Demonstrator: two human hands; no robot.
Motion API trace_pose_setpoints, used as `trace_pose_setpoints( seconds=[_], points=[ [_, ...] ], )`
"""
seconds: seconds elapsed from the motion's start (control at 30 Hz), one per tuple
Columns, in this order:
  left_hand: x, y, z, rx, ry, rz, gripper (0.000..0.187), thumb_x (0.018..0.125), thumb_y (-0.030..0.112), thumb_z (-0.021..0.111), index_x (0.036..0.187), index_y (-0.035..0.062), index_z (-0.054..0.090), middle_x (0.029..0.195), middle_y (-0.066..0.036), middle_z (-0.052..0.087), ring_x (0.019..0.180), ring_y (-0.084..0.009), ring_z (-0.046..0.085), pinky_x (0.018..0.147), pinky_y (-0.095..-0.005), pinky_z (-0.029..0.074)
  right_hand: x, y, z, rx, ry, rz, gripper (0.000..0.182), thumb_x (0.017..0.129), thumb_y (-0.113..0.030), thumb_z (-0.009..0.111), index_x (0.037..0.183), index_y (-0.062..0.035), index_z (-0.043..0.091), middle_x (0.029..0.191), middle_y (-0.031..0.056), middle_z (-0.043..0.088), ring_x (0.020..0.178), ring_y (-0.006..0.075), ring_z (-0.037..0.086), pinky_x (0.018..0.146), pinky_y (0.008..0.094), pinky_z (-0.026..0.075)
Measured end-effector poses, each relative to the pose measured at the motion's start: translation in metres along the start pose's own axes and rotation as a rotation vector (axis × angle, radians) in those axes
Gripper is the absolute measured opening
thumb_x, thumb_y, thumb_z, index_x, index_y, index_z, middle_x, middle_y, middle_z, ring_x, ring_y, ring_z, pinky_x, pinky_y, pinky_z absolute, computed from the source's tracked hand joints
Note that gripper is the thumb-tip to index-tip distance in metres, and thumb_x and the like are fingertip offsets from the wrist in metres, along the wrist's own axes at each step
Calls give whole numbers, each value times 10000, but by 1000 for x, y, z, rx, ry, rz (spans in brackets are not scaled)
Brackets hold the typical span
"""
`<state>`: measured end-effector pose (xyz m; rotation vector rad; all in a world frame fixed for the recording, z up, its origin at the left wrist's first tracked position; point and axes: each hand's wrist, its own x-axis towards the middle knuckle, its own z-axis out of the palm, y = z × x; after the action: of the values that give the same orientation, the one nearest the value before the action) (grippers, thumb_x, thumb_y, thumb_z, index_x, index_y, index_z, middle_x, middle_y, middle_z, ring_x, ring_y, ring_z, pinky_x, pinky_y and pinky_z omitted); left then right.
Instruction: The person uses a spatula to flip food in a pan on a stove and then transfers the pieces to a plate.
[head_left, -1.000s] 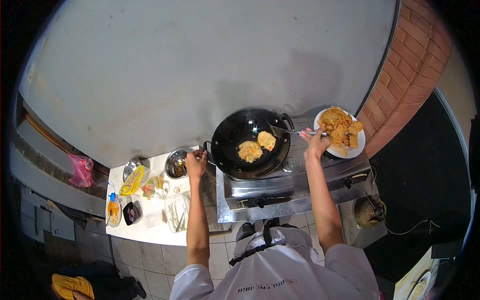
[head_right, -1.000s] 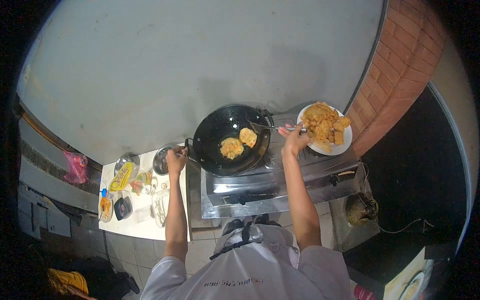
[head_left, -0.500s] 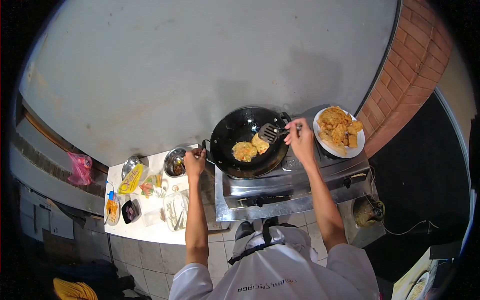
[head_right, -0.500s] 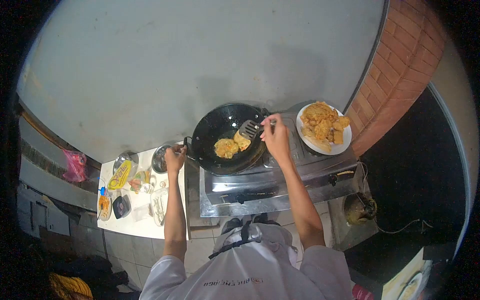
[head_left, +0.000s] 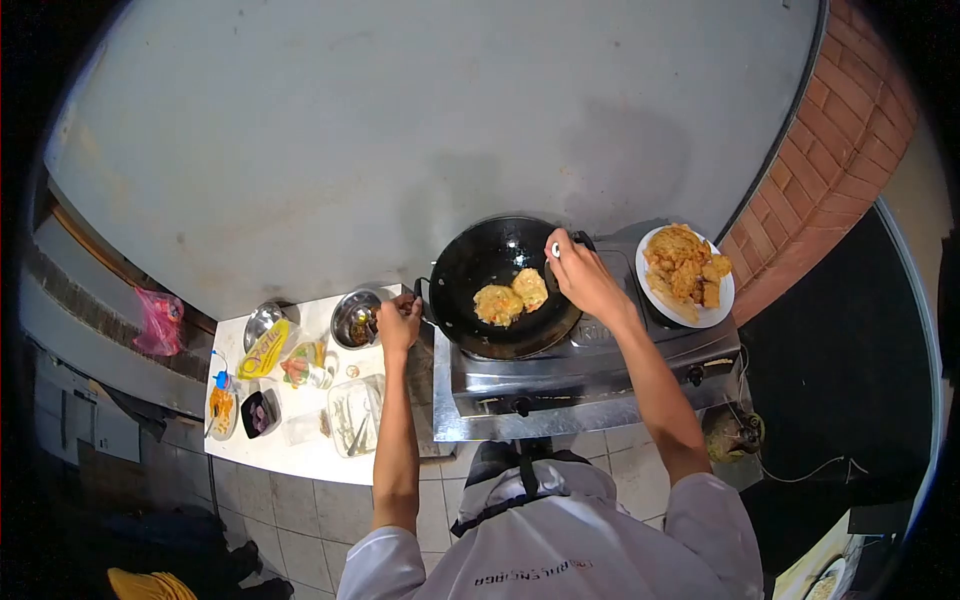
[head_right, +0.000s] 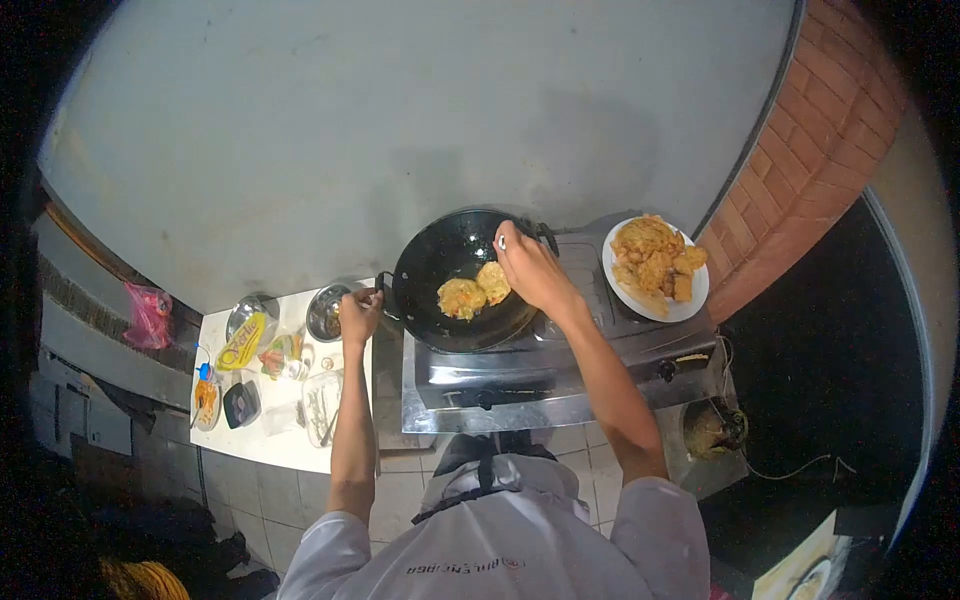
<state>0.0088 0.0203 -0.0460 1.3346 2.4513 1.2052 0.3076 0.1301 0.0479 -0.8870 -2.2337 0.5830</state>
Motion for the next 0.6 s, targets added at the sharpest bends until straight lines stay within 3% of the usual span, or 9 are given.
trace_pose_setpoints(
  seconds=[0.13, 0.2, 0.27, 0.3, 0.33, 0.5, 0.6],
  points=[
    [-1, 1, -1, -27, -30, 8, 254, 786, 211, 691, 942, 12, 702, 719, -148, 662, 670, -264, 652, 658, -357, 495, 15, 14, 0, 58, -29, 141, 163, 950, -141, 440, 967, 20, 427, 852, 262, 598, 868, 465, 561, 720, 495, 438],
    [0, -5, 0, -33, -22, 35, 266, 782, 217, 698, 945, 8, 701, 735, -151, 668, 677, -266, 655, 661, -353, 495, 16, 23, 3, 79, -3, 156, 168, 956, -142, 440, 962, 25, 443, 793, 232, 598, 796, 427, 585, 705, 460, 447],
    [1, -7, 2, -45, -21, 63, 278, 778, 224, 705, 949, 4, 700, 752, -154, 673, 684, -267, 658, 664, -349, 496, 13, 29, 3, 195, 35, 182, 172, 959, -144, 446, 944, 27, 451, 743, 187, 587, 718, 354, 591, 682, 410, 449],
    [2, -7, 2, -48, -31, 40, 285, 775, 227, 711, 945, -1, 698, 767, -161, 676, 695, -267, 662, 671, -346, 497, 10, 32, 6, 197, 54, 174, 161, 959, -139, 452, 932, 19, 460, 714, 129, 577, 663, 243, 571, 649, 358, 443],
    [1, -7, 1, -51, -41, 16, 292, 771, 230, 716, 941, -6, 696, 781, -168, 679, 706, -267, 666, 677, -342, 498, 7, 36, 9, 190, 51, 177, 161, 959, -139, 452, 932, 19, 460, 714, 129, 577, 663, 243, 571, 649, 358, 443],
    [-2, 4, -5, -48, -31, 30, 235, 760, 190, 716, 883, -8, 689, 765, -162, 673, 718, -305, 662, 667, -371, 509, -10, 52, 33, 361, 161, 270, 117, 961, -119, 451, 917, -12, 473, 751, 51, 589, 549, 91, 481, 525, 265, 400],
    [-4, -1, -7, -59, -62, 15, 236, 758, 194, 720, 877, -6, 685, 772, -165, 674, 730, -304, 664, 670, -375, 511, -22, 52, 44, 483, 268, 266, 121, 963, -111, 449, 904, -10, 475, 747, 46, 591, 515, 70, 466, 486, 237, 392]
  ],
)
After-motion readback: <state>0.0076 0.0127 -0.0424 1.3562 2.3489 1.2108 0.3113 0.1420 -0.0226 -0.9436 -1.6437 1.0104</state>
